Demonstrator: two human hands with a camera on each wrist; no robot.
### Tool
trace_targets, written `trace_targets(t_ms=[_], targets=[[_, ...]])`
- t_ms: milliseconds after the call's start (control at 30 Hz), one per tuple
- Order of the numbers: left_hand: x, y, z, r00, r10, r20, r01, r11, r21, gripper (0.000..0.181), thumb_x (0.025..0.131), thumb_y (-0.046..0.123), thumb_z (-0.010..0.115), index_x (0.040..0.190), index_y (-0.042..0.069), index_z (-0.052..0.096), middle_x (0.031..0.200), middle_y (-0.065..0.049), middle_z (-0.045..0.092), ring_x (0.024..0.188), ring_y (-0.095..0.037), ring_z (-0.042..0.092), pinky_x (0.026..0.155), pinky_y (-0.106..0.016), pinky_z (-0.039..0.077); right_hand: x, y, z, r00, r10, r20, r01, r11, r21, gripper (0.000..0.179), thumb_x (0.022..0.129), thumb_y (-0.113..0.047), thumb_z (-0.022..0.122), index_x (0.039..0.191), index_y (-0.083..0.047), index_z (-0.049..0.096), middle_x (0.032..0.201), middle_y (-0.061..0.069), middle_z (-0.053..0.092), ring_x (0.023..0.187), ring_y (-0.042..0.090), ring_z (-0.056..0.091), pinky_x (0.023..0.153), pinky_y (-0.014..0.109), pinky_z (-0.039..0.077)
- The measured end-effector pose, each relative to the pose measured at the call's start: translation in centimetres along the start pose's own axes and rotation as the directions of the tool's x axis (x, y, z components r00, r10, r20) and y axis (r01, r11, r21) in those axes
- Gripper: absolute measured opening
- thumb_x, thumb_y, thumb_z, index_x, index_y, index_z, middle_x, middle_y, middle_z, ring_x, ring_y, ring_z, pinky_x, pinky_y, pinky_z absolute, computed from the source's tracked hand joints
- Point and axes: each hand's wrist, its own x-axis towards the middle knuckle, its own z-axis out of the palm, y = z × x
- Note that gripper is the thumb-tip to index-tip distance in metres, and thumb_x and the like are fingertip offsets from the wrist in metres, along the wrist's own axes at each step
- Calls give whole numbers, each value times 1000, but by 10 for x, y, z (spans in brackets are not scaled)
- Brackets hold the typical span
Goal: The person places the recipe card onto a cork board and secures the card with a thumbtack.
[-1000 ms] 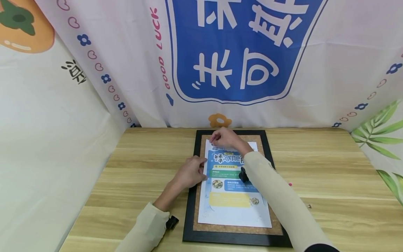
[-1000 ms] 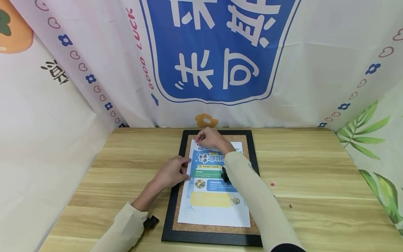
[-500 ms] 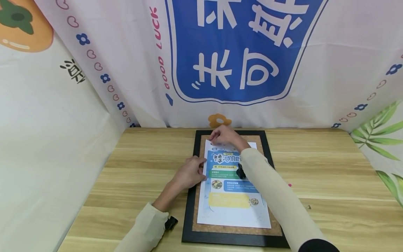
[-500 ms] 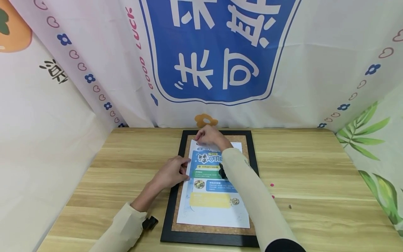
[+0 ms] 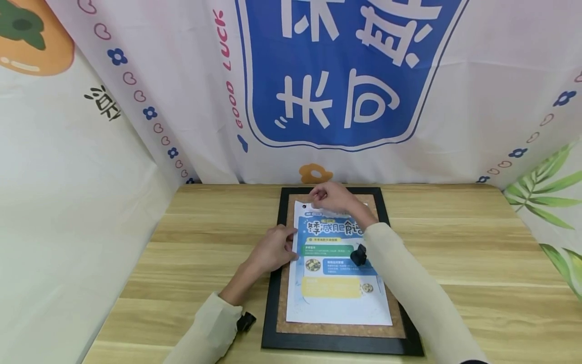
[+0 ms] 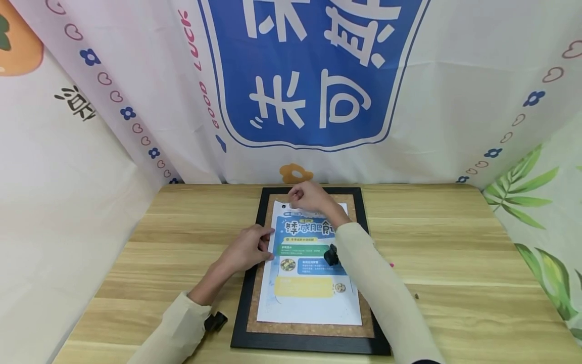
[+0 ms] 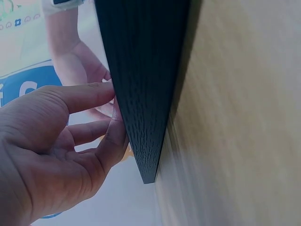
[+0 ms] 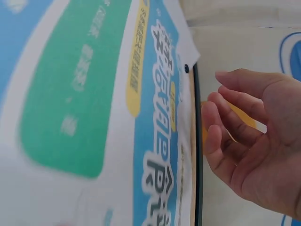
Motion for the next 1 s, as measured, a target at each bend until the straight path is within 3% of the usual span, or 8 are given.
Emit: trace_targets(t_ms=[267,567,700,1000], targets=[[-1,2,0,1000,-6,1,6,1000,-1,64,85,1,89,143,-8,63,99,-10,59,79,-16,57,63,-23,46,-36,10,-10,1000,17,-5,-17,1000,-11,35,102,-20,72,134,-7,72,120,10,75,112,27,69,105,45,56],[-2,2,1,1000,10,-5,-10,1000,-5,64,84,-1,89,142,-9,63,99,-11,60,77,-14,58,62,-22,47,-70,22,-16,999,32,23,-32,999,-7,33,102,-19,72,133,-6,73,120,11,74,108,27,66,103,47,56],[-2,2,1,1000,8,-3,-8,1000,-14,64,84,-1,89,142,-9,63,99,-11,60,76,-14,58,61,-22,46,-85,27,-20,1000,19,-2,-19,1000,-3,33,102,-20,73,132,-7,74,120,11,74,107,26,67,102,48,57],[-1,1,1,1000,4,3,-4,1000,-20,64,85,-2,88,143,-8,63,100,-11,60,77,-15,58,61,-23,47,-113,39,-24,999,19,-29,-19,1000,-7,35,103,-21,71,134,-4,73,113,9,73,101,25,62,92,38,53]])
